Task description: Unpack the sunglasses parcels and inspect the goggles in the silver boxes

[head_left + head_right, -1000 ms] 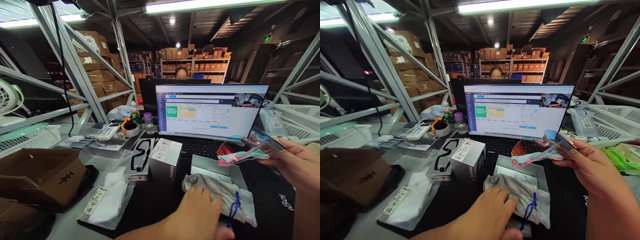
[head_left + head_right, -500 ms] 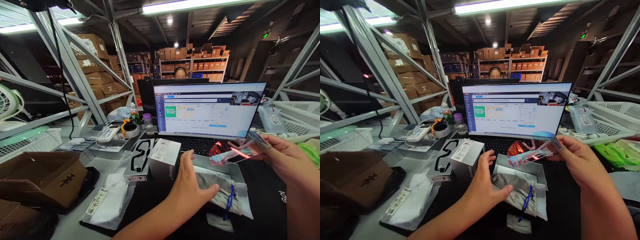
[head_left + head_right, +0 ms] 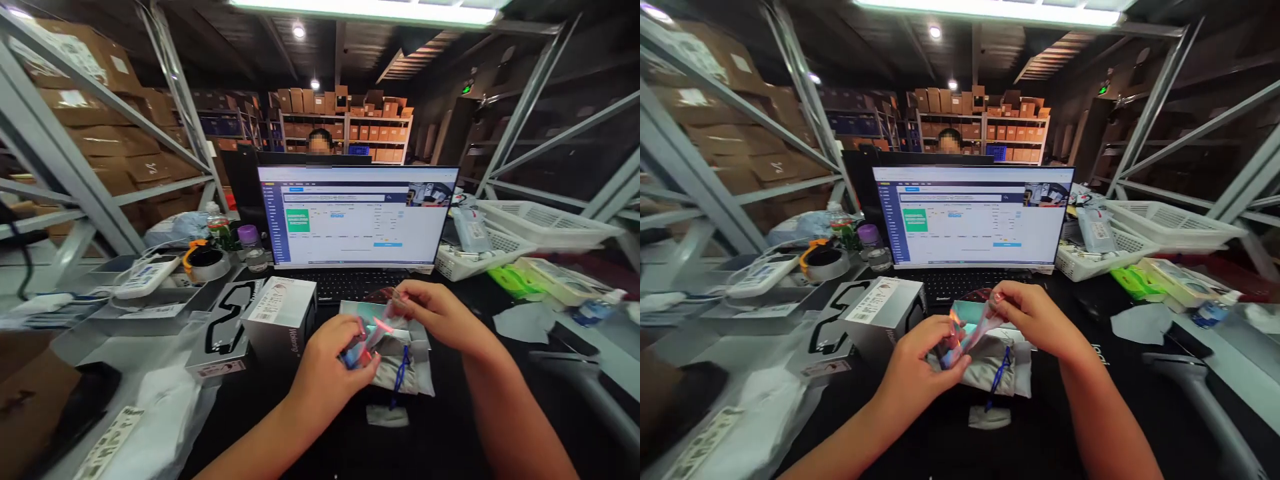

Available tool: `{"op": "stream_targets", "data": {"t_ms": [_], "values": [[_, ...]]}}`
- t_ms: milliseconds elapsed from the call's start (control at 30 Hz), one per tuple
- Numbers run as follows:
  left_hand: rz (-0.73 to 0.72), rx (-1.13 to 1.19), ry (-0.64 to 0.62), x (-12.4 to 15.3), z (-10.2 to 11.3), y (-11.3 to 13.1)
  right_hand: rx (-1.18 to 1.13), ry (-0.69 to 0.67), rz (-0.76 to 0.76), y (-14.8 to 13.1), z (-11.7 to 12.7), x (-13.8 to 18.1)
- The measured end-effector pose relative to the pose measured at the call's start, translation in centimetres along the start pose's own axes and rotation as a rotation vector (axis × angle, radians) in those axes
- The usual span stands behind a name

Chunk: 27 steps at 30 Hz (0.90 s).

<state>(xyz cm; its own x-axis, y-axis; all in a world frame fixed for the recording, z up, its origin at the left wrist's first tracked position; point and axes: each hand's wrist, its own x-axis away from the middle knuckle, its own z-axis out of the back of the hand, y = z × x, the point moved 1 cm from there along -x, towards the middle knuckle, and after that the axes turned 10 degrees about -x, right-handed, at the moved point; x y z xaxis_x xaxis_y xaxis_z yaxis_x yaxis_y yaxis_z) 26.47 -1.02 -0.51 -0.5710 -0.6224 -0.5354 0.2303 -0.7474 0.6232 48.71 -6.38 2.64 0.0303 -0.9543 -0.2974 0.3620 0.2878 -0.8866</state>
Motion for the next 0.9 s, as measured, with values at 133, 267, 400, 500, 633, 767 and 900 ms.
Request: {"op": "stream_targets", "data": {"t_ms": [133,267,400,500,633,767,900], "values": [[0.069,0.055,-0.069,-0.2,0.4,-0.4,-0.191,-0.015,-0.104,-0.3,0.6,0.5],[0.253,0.363,-0.179,-0.1,0.7,-0.6,-0.328,-0.099,-0.108,-1.1,1.0,1.0],[0.420,0.653,-0.211,-0.1,0.9,-0.5,-0.523,-0.079,-0.088,-1.0,1.4,0.8],[0.445,0.692,-0.181,-0.2,1.1,-0.6,-0.594,-0.119,-0.092,-0.7,1.8,0.8],[0.418,0.727,0.003,-0.2,2.1,-0.5,-0.570,-0.249,-0.106,-0.1,3.1,1.1],[0.374,0.796,0.319,0.0,4.8,-0.2,-0.382,-0.139,-0.131,1.7,4.8,0.2],[0.329,0.756,0.511,-0.1,7.5,-0.3,-0.319,0.302,-0.156,3.8,4.4,-1.9]]}}
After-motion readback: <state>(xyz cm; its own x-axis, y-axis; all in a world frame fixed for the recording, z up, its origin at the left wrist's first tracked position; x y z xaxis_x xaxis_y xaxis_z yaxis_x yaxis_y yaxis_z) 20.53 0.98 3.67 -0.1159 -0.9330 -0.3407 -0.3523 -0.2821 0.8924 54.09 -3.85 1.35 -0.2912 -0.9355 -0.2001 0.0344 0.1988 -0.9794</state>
